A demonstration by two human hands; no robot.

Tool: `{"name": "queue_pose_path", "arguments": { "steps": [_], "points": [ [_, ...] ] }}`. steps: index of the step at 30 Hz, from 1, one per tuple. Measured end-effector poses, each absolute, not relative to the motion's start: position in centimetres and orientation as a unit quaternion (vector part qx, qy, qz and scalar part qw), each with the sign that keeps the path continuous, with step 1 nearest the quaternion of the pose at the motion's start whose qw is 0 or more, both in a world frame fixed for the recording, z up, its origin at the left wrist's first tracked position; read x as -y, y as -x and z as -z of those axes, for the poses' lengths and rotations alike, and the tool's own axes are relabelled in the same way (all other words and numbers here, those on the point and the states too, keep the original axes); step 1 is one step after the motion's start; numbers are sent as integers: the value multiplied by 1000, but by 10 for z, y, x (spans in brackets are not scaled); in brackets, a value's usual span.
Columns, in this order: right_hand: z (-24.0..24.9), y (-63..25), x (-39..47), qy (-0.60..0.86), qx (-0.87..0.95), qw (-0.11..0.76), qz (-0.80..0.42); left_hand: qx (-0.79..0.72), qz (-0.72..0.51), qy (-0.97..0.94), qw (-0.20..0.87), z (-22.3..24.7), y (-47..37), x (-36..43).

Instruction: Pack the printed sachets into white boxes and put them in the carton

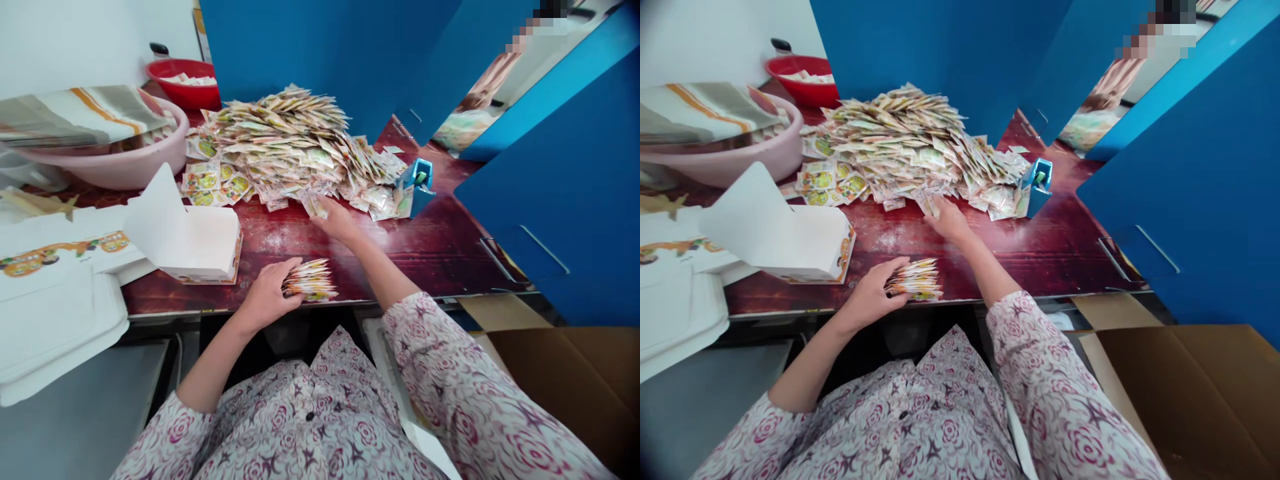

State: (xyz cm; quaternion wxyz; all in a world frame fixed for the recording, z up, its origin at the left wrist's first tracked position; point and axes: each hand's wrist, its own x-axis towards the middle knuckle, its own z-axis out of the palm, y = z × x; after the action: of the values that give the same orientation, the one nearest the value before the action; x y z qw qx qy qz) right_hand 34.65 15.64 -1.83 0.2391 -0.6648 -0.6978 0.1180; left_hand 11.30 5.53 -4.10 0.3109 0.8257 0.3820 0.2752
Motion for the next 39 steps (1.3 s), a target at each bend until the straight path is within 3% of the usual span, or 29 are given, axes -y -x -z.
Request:
{"name": "queue_pose_path", "arguments": {
  "steps": [4,11,15,20,25,30,35,39],
  "points": [
    [36,-359,-172,710,668,197,-102,-404,-270,-811,324,42,-113,-53],
    [36,-375,-124,636,654,350,-214,-403,-274,-806,336,42,-114,-53],
    [31,-358,-85,583,669,375,-267,-402,-270,-804,344,41,-114,-53],
    [15,-340,-54,525,705,276,-390,-411,-320,-787,331,48,-115,-51],
    [-3,-340,-66,508,744,181,-395,-380,-324,-816,292,48,-115,-53],
    [2,-327,-112,554,757,204,-281,-383,-268,-826,316,40,-113,-53],
    [11,-309,-142,561,805,65,-181,-400,-273,-814,321,39,-114,-52],
    [11,-311,-143,556,803,45,-209,-405,-279,-808,324,40,-115,-52]
  ]
}}
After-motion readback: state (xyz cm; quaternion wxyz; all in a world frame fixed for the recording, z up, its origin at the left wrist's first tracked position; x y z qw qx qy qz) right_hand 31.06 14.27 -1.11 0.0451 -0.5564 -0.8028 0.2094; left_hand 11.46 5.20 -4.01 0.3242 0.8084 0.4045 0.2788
